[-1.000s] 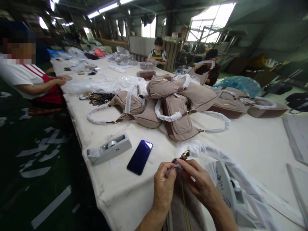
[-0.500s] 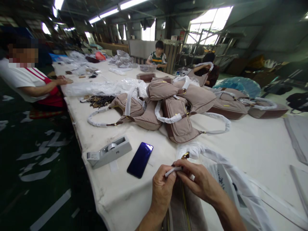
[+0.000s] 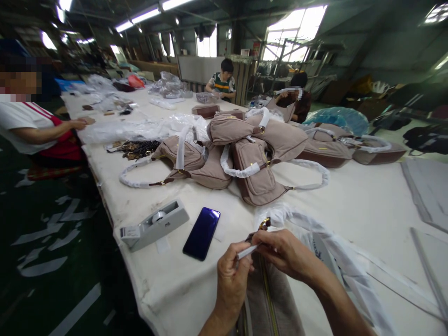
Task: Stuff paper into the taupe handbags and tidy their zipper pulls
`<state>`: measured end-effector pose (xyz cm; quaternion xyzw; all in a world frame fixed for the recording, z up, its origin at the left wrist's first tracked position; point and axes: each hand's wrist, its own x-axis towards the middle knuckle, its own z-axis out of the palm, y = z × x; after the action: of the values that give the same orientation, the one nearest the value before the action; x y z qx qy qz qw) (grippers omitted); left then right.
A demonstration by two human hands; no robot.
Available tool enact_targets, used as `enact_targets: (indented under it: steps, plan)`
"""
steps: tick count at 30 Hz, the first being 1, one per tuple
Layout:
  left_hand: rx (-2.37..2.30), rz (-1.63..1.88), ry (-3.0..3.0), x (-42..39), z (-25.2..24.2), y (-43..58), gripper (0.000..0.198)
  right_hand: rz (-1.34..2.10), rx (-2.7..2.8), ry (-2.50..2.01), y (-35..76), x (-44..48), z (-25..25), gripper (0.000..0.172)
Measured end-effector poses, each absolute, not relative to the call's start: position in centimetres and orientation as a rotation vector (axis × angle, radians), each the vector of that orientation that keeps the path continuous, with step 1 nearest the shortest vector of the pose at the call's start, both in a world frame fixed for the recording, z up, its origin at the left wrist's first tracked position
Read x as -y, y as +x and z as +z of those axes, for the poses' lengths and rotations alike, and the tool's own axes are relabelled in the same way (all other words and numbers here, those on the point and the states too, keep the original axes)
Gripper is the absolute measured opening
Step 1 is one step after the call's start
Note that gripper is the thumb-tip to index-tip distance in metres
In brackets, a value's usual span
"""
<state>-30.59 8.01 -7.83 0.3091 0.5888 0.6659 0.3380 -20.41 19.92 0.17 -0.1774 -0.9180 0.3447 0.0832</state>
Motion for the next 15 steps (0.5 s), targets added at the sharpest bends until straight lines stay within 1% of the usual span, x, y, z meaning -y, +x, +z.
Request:
enact_targets:
  steps: [3,9,15]
  plan:
    - [-1.509,1.820,0.745,-8.3,-7.9,-30.4,0.013,1.046,2.686,-0.529,-20.2,-19.8,-0.4,0.016]
    - [-1.601,1.824,1.090,-8.7,-7.7,-31.3,0.008,1.057,2.665,-0.553,-20.0,-20.0,-0.7,0.015]
    - [-1.709,1.793,1.188,-8.4,-7.6,-31.4,0.010,1.130,2.664,-0.505,-19.9,-20.1,-0.2,0.015]
